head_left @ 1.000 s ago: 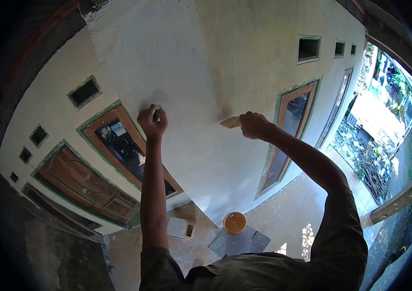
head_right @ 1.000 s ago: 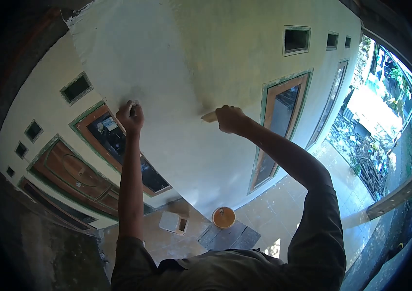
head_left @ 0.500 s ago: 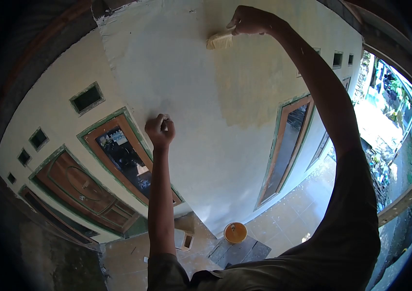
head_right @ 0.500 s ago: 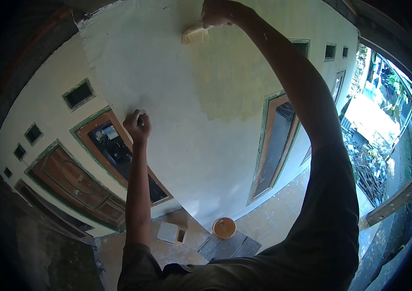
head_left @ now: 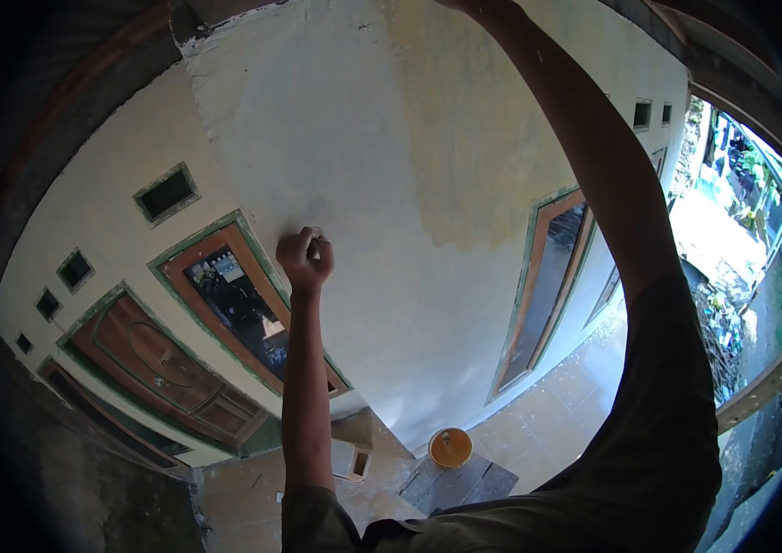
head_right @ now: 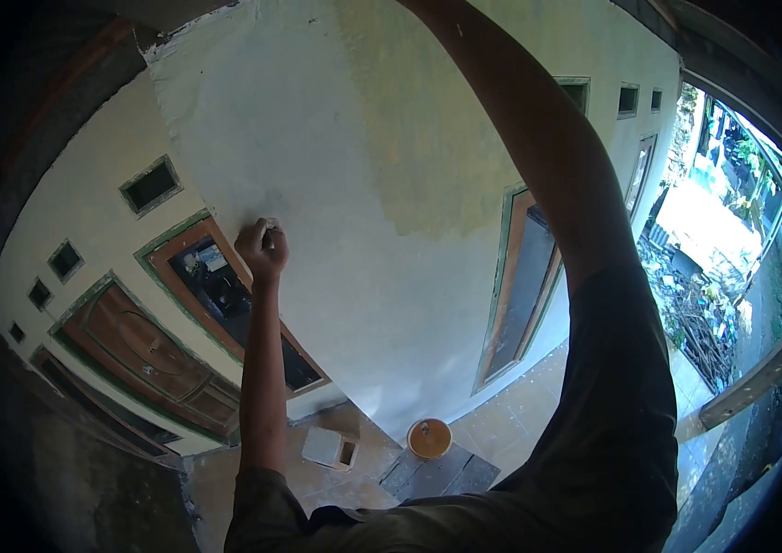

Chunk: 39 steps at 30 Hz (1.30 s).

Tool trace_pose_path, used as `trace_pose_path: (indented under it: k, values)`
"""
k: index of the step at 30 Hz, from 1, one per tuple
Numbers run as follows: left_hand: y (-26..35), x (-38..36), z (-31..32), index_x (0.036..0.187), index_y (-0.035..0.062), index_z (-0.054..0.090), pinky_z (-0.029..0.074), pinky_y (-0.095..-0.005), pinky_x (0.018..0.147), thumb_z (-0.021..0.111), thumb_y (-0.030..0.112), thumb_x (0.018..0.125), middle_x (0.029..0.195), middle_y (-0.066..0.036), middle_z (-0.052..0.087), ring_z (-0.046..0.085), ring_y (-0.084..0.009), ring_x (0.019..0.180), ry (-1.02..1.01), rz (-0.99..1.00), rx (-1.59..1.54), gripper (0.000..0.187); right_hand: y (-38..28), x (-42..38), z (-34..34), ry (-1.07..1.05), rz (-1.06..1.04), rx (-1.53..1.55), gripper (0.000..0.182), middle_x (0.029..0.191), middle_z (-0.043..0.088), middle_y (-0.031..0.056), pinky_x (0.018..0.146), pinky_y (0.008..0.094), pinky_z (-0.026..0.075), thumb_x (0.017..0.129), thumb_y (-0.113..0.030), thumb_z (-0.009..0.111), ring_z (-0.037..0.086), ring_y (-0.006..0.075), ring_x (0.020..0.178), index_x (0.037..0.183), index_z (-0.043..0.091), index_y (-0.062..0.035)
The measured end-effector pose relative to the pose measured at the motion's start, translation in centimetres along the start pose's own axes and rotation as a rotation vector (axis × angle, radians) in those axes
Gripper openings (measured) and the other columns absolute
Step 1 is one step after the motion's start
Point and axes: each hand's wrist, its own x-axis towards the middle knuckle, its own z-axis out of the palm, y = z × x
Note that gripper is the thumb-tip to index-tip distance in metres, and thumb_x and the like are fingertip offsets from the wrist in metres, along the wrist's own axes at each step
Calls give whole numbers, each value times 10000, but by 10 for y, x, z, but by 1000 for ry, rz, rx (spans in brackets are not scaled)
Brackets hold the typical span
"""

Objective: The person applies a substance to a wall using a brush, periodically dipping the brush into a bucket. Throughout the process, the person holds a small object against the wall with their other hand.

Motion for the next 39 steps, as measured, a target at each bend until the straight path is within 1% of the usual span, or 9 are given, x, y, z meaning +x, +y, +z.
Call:
trace_pose_path:
  k: [9,12,18,23,26,30,33,36,39]
  values:
    - [0,-5,-3,642,82,546,367,-298,447,530,77,741,530,-12,526,481,-181,439,-70,-88,40,101,6,-118,49,-104,-67,-54,314,794,635,226,682,472,531,861,-123,511,643,361,754,1157,559,-31]
    - [1,-2,0,588,99,482,332,-274,418,500,109,710,406,14,389,388,-148,340,7,-33,24,124,16,-180,48,-267,-97,-58,323,751,621,234,684,470,528,863,-98,516,636,366,730,1172,543,-7]
    - [3,-2,1,606,96,492,334,-272,421,506,89,706,416,17,418,396,-146,337,16,-49,-19,102,36,-313,39,-676,-23,31,345,693,620,237,599,447,540,827,-33,494,652,368,685,1166,531,21]
    - [-4,-8,-3,642,69,539,381,-294,458,519,67,744,537,-21,550,497,-177,441,-71,-44,22,104,62,-381,51,-1086,102,-41,318,876,641,244,746,449,525,758,-67,553,652,344,832,1063,624,-16]
    - [5,4,-3,620,91,505,335,-278,415,504,72,717,422,15,424,409,-149,342,-29,-10,39,99,83,-357,60,-1486,122,-64,394,1005,638,174,847,391,485,711,-173,639,600,306,988,1096,643,-86]
    - [-1,-1,-3,621,95,508,342,-287,424,504,78,721,418,14,412,415,-151,346,-88,-48,13,101,98,-257,50,-1246,106,-65,380,1048,635,168,867,363,478,722,-160,672,611,293,977,1100,664,-123]
    - [2,1,-3,617,93,503,347,-292,424,506,79,719,417,9,412,421,-156,345,-67,-20,53,104,89,-155,19,-1211,124,-62,393,797,656,96,389,279,440,709,-163,702,575,155,559,1100,670,-142]
    - [0,1,-3,614,91,501,348,-295,423,503,75,718,420,7,421,425,-160,345,-65,-16,48,105,73,-65,-14,-1127,75,-121,341,631,583,35,351,239,350,723,-167,686,462,89,450,1059,684,-114]
    - [1,0,-1,603,93,498,341,-292,419,501,66,709,423,6,427,423,-167,346,-29,-6,55,110,52,2,-45,-997,75,-239,343,815,620,130,584,391,468,785,-177,633,574,256,704,1108,633,-62]
